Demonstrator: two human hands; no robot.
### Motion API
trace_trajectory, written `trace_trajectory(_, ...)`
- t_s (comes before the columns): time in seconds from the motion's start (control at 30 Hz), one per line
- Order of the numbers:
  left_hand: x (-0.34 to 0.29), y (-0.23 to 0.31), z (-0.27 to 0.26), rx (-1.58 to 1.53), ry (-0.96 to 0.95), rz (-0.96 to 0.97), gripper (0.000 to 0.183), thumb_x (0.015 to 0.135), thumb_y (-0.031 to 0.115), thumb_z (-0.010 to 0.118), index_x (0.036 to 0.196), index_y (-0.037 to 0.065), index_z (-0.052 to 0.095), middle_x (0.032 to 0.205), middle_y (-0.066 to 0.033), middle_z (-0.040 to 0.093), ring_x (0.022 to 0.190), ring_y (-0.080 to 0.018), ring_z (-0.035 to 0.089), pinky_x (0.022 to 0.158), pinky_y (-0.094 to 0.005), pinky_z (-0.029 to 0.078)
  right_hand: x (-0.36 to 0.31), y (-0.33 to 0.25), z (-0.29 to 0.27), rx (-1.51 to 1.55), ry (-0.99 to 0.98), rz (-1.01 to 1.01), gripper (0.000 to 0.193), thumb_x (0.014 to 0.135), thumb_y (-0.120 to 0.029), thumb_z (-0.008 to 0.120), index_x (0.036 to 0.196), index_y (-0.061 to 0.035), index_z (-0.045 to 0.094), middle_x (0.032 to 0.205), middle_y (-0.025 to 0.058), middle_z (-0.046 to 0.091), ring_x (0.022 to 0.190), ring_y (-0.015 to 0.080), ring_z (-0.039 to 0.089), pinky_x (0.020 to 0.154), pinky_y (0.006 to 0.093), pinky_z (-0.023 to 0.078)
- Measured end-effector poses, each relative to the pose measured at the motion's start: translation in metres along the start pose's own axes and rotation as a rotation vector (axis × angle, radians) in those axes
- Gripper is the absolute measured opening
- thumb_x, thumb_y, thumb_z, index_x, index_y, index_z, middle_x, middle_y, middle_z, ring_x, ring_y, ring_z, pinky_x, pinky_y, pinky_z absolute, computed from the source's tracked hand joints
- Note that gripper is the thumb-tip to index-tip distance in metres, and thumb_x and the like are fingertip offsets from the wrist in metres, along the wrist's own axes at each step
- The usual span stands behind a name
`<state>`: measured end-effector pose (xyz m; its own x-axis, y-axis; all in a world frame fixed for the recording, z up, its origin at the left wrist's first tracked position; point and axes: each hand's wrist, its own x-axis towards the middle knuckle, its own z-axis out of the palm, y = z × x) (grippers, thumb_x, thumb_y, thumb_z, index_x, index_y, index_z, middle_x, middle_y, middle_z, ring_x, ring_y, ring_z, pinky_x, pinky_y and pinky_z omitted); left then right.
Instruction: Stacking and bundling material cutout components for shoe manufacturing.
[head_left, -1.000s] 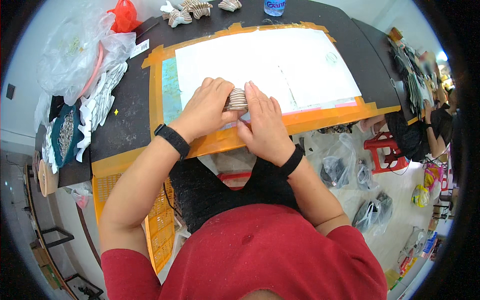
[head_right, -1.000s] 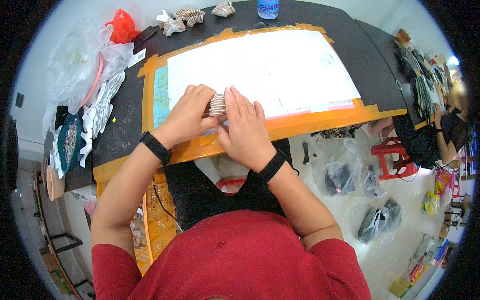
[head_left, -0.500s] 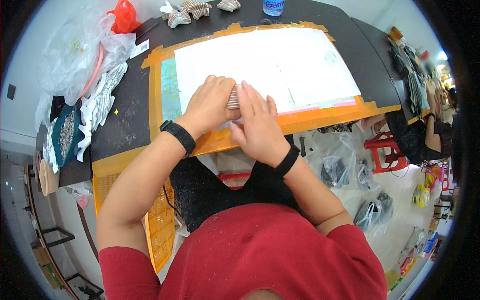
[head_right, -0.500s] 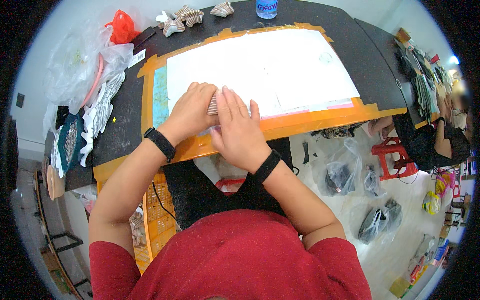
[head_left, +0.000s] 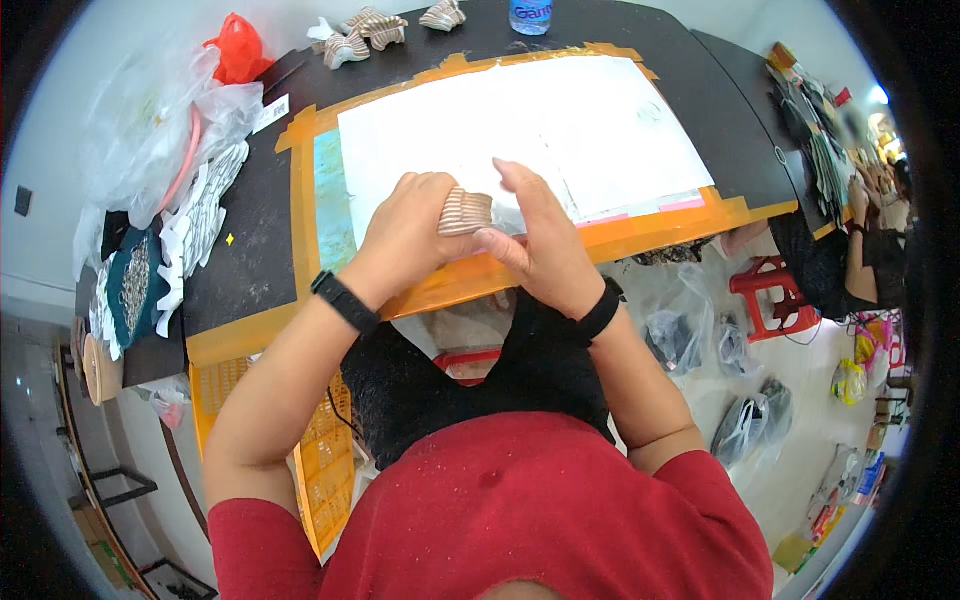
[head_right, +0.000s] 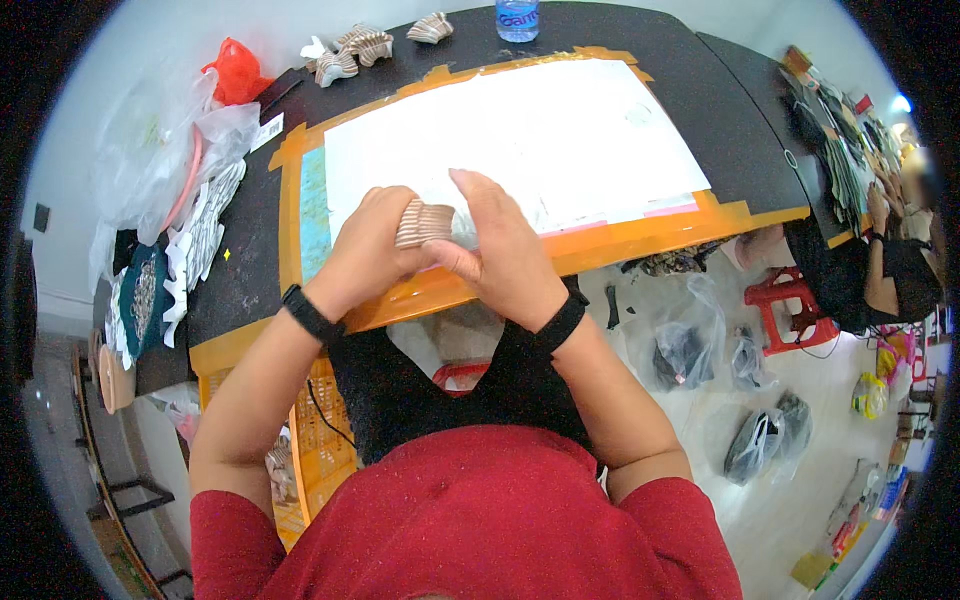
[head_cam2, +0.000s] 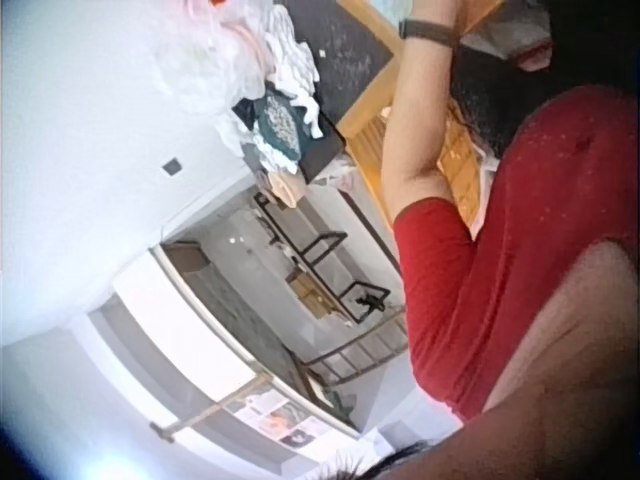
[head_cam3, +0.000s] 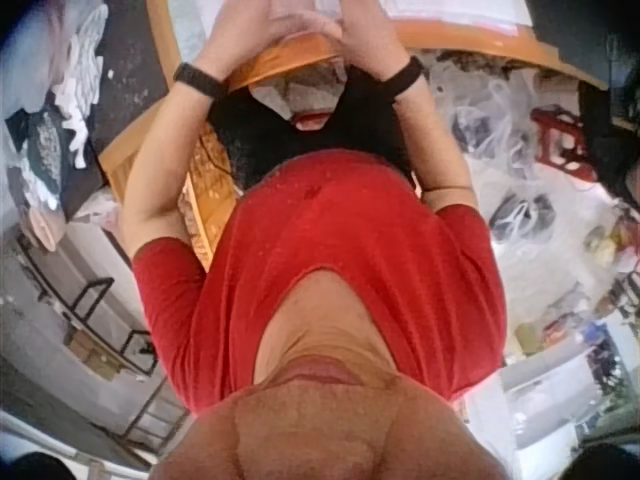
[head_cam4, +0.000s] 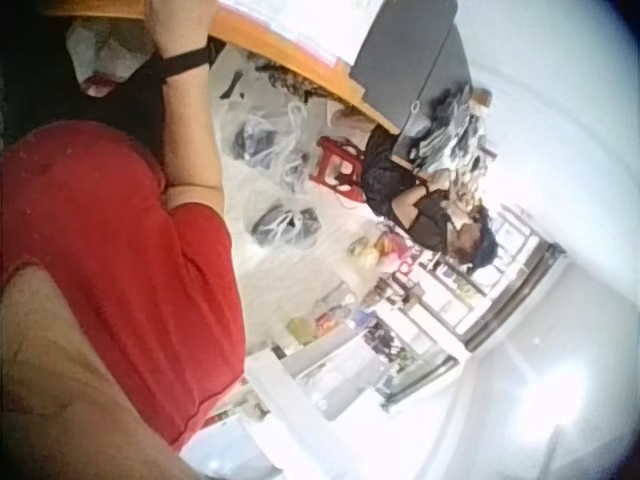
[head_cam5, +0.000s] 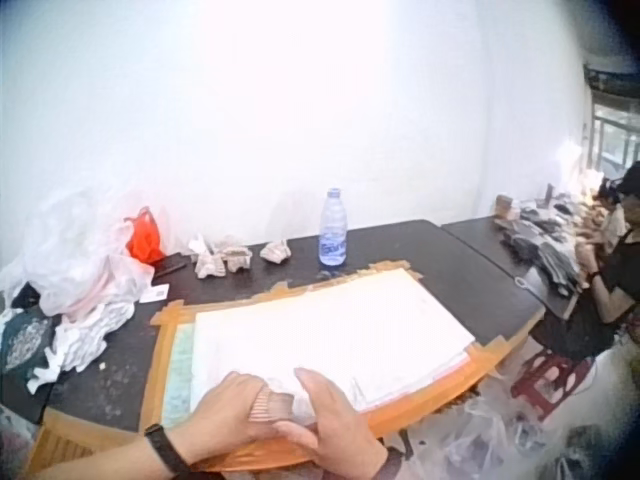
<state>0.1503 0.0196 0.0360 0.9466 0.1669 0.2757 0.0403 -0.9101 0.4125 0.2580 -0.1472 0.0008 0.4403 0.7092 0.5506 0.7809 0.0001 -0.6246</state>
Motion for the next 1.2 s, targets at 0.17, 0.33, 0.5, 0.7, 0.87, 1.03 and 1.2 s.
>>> trace_trajectory(0.17, -0.011, 0.021, -0.009, -0.160, -0.094, -0.057, 0.042, 0.069, 0.020, 0.082, 0.096, 0.003, 0.054, 0.092, -0.0189, 0.059, 0.089, -0.0393, 0.059, 0.077, -0.0440, 0.049, 0.001, -0.014, -0.012, 0.214, -0.249, 0.139, 0.047, 0.090, -0.029, 0.068, 0.123, 0.0002, 0.051, 0.110, 0.0243, 0.060, 0.100, 0.0410, 0.062, 0.084, 0.0418, 0.051)
trace_trajectory(0.33, -0.016, 0.032, -0.018, -0.160, -0.172, -0.108, 0.042, 0.071, 0.021, 0.082, 0.096, 0.003, 0.054, 0.089, -0.0197, 0.060, 0.084, -0.0400, 0.060, 0.074, -0.0427, 0.050, -0.009, -0.025, -0.006, 0.101, -0.175, 0.082, 0.025, 0.093, -0.023, 0.063, 0.104, -0.0027, 0.052, 0.095, 0.0221, 0.061, 0.089, 0.0436, 0.061, 0.075, 0.0475, 0.050)
trace_trajectory(0.5, -0.021, 0.042, -0.036, -0.439, -0.385, -0.149, 0.044, 0.075, 0.030, 0.080, 0.100, 0.001, 0.059, 0.087, -0.0179, 0.064, 0.080, -0.0337, 0.064, 0.074, -0.0383, 0.051, -0.021, -0.026, -0.011, 0.176, -0.218, 0.082, 0.024, 0.096, -0.027, 0.057, 0.102, -0.0037, 0.052, 0.090, 0.0218, 0.060, 0.084, 0.0433, 0.061, 0.071, 0.0493, 0.049)
trace_trajectory(0.7, -0.027, 0.050, -0.032, -0.740, -0.463, -0.409, 0.032, 0.084, 0.021, 0.077, 0.103, 0.000, 0.061, 0.084, -0.0051, 0.062, 0.076, -0.0122, 0.057, 0.068, -0.0276, 0.047, -0.018, -0.029, -0.036, 0.229, -0.261, 0.171, 0.023, 0.095, -0.021, 0.062, 0.109, -0.0035, 0.058, 0.095, 0.0157, 0.063, 0.085, 0.0353, 0.063, 0.076, 0.0399, 0.051)
trace_trajectory(0.87, -0.030, 0.055, -0.033, -0.972, -0.293, -0.436, 0.025, 0.089, 0.012, 0.074, 0.107, 0.000, 0.062, 0.089, -0.0007, 0.063, 0.079, -0.0061, 0.057, 0.066, -0.0223, 0.046, 0.013, 0.013, -0.088, 0.094, -0.211, 0.118, 0.015, 0.094, -0.017, 0.062, 0.102, -0.0047, 0.063, 0.097, 0.0118, 0.063, 0.089, 0.0254, 0.063, 0.080, 0.0343, 0.050)
trace_trajectory(1.03, -0.033, 0.060, -0.031, -1.092, -0.252, -0.525, 0.027, 0.089, 0.011, 0.074, 0.111, 0.001, 0.061, 0.093, -0.0011, 0.064, 0.081, -0.0055, 0.057, 0.068, -0.0200, 0.046, 0.055, 0.145, -0.171, -0.725, -0.060, 0.292, 0.014, 0.089, -0.010, 0.060, 0.099, -0.0105, 0.069, 0.101, 0.0120, 0.063, 0.092, 0.0337, 0.065, 0.082, 0.0410, 0.052)
trace_trajectory(1.2, -0.043, 0.061, -0.019, -1.195, -0.262, -0.564, 0.036, 0.089, 0.010, 0.075, 0.120, 0.000, 0.059, 0.100, -0.0023, 0.066, 0.088, -0.0070, 0.060, 0.073, -0.0208, 0.049, 0.071, 0.187, -0.178, -0.737, -0.225, 0.363, 0.014, 0.093, -0.014, 0.056, 0.099, -0.0088, 0.068, 0.103, 0.0159, 0.063, 0.096, 0.0349, 0.065, 0.085, 0.0426, 0.052)
